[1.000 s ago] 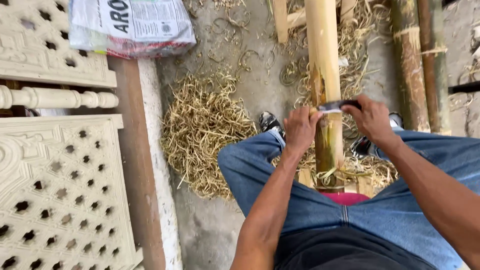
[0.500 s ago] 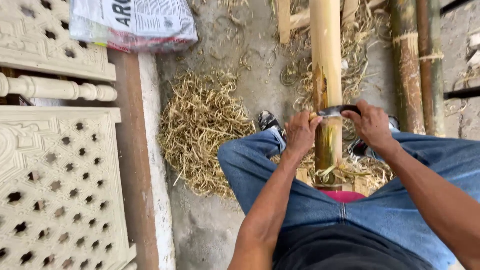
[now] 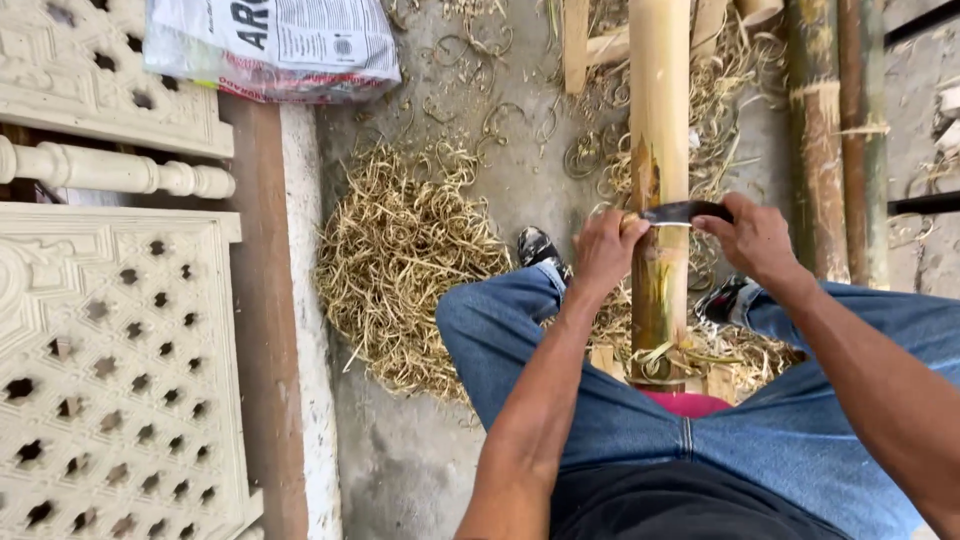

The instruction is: Shaving the outer layer of a bamboo pole using a curved blade.

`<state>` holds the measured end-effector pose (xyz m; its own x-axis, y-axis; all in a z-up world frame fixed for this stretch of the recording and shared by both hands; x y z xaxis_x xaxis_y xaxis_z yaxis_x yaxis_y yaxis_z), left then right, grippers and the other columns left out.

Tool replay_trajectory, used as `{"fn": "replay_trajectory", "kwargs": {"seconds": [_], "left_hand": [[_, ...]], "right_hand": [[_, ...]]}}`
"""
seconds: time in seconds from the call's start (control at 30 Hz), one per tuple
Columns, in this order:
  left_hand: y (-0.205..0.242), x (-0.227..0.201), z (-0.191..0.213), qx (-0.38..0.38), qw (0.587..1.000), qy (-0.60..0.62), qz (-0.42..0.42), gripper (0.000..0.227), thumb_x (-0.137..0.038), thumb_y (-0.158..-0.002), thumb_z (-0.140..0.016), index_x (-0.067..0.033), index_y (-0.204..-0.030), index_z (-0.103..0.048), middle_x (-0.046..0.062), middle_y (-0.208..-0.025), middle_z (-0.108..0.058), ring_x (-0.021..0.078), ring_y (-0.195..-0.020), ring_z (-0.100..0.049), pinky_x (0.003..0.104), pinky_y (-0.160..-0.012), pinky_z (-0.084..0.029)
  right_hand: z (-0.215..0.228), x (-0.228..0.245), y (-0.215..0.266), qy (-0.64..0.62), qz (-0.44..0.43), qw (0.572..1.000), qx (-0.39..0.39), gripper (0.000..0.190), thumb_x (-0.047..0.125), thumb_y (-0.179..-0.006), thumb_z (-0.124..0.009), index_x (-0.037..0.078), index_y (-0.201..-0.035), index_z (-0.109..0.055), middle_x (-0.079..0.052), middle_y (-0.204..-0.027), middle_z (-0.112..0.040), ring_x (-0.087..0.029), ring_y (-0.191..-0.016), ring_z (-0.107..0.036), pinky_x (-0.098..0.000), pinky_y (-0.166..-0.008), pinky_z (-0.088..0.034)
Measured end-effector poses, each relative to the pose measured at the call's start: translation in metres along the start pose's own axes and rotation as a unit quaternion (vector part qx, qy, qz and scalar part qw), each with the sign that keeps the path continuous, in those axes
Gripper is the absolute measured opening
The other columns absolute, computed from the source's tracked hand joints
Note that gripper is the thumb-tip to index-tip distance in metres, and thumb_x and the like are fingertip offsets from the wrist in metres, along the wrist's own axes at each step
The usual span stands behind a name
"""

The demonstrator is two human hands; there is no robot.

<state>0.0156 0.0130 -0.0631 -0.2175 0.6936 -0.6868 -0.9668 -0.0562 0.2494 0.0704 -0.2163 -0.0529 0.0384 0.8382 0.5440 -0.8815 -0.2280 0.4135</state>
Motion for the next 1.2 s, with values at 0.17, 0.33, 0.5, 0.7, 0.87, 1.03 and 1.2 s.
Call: {"fn": "replay_trajectory", "kwargs": {"seconds": [0.17, 0.33, 0.5, 0.7, 0.87, 1.03, 1.2], "left_hand": [[0.031, 0.012, -0.006, 0.034, 0.999, 0.029, -0.002, 0.048, -0.051, -0.105, -0.050, -0.0072, -0.119, -0.063, 0.016, -0.105, -0.068, 0.0320, -0.107, -0.061, 0.056, -0.096, -0.043], [0.012, 0.003, 0.003, -0.019, 0.998, 0.041, -0.033, 0.044, -0.048, -0.105, -0.053, -0.0063, -0.113, -0.065, 0.016, -0.099, -0.066, 0.0330, -0.097, -0.061, 0.055, -0.087, -0.046], [0.076, 0.029, -0.016, 0.053, 0.996, 0.037, -0.056, 0.042, -0.044, -0.110, -0.051, -0.0057, -0.096, -0.060, 0.013, -0.090, -0.061, 0.0287, -0.087, -0.057, 0.048, -0.087, -0.050], [0.083, -0.006, 0.022, 0.174, 0.984, 0.033, -0.030, 0.034, -0.040, -0.099, -0.061, -0.0073, -0.090, -0.058, 0.009, -0.084, -0.059, 0.0240, -0.079, -0.055, 0.047, -0.073, -0.046], [0.011, -0.010, 0.007, -0.003, 0.994, -0.047, -0.101, 0.037, -0.041, -0.107, -0.053, -0.0079, -0.092, -0.059, 0.011, -0.091, -0.061, 0.0258, -0.087, -0.058, 0.050, -0.088, -0.044], [0.023, -0.028, 0.017, -0.069, 0.993, -0.043, -0.081, 0.038, -0.041, -0.099, -0.057, -0.0055, -0.109, -0.064, 0.013, -0.097, -0.062, 0.0306, -0.092, -0.058, 0.052, -0.079, -0.041], [0.109, -0.009, 0.004, 0.014, 0.993, -0.046, -0.112, 0.031, -0.038, -0.104, -0.060, -0.0073, -0.097, -0.061, 0.009, -0.093, -0.062, 0.0269, -0.088, -0.059, 0.045, -0.079, -0.047]], "right_hand": [[-0.020, -0.016, 0.013, -0.018, -0.041, 0.995, 0.087, 0.044, 0.050, -0.096, -0.056, 0.008, -0.096, -0.067, -0.010, -0.067, -0.068, -0.016, -0.045, -0.055, -0.0360, -0.040, -0.046], [0.001, 0.010, 0.007, 0.015, 0.043, 0.999, -0.019, 0.048, 0.053, -0.094, -0.056, 0.006, -0.099, -0.066, -0.009, -0.064, -0.062, -0.021, -0.045, -0.054, -0.0376, -0.041, -0.044], [-0.049, -0.024, 0.084, 0.023, 0.079, 0.996, -0.028, 0.045, 0.050, -0.099, -0.057, 0.005, -0.094, -0.062, -0.011, -0.062, -0.063, -0.026, -0.046, -0.057, -0.0424, -0.044, -0.045], [-0.060, -0.051, 0.076, -0.003, 0.063, 0.978, 0.196, 0.039, 0.050, -0.097, -0.058, 0.014, -0.106, -0.071, -0.010, -0.063, -0.068, -0.024, -0.047, -0.058, -0.0396, -0.047, -0.047], [-0.008, -0.012, 0.001, -0.017, 0.054, 0.998, 0.030, 0.038, 0.043, -0.098, -0.059, 0.010, -0.112, -0.070, -0.012, -0.068, -0.068, -0.028, -0.051, -0.059, -0.0429, -0.048, -0.047], [0.000, 0.002, 0.017, 0.008, 0.059, 0.996, -0.062, 0.040, 0.042, -0.100, -0.065, 0.002, -0.099, -0.061, -0.021, -0.073, -0.067, -0.039, -0.063, -0.066, -0.0509, -0.056, -0.049], [-0.066, -0.054, 0.109, -0.008, 0.123, 0.991, -0.058, 0.030, 0.035, -0.097, -0.061, 0.006, -0.103, -0.064, -0.023, -0.081, -0.068, -0.047, -0.073, -0.066, -0.0549, -0.062, -0.050]]}}
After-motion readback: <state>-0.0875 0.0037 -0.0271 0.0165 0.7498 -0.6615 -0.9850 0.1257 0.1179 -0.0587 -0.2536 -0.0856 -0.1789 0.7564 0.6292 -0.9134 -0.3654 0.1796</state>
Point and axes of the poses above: each hand's wrist, its own y-axis away from the middle knuckle, its own z-axis out of the back of the hand, x = y × z, the point moved 3 cm from there along -y, towards the middle knuckle
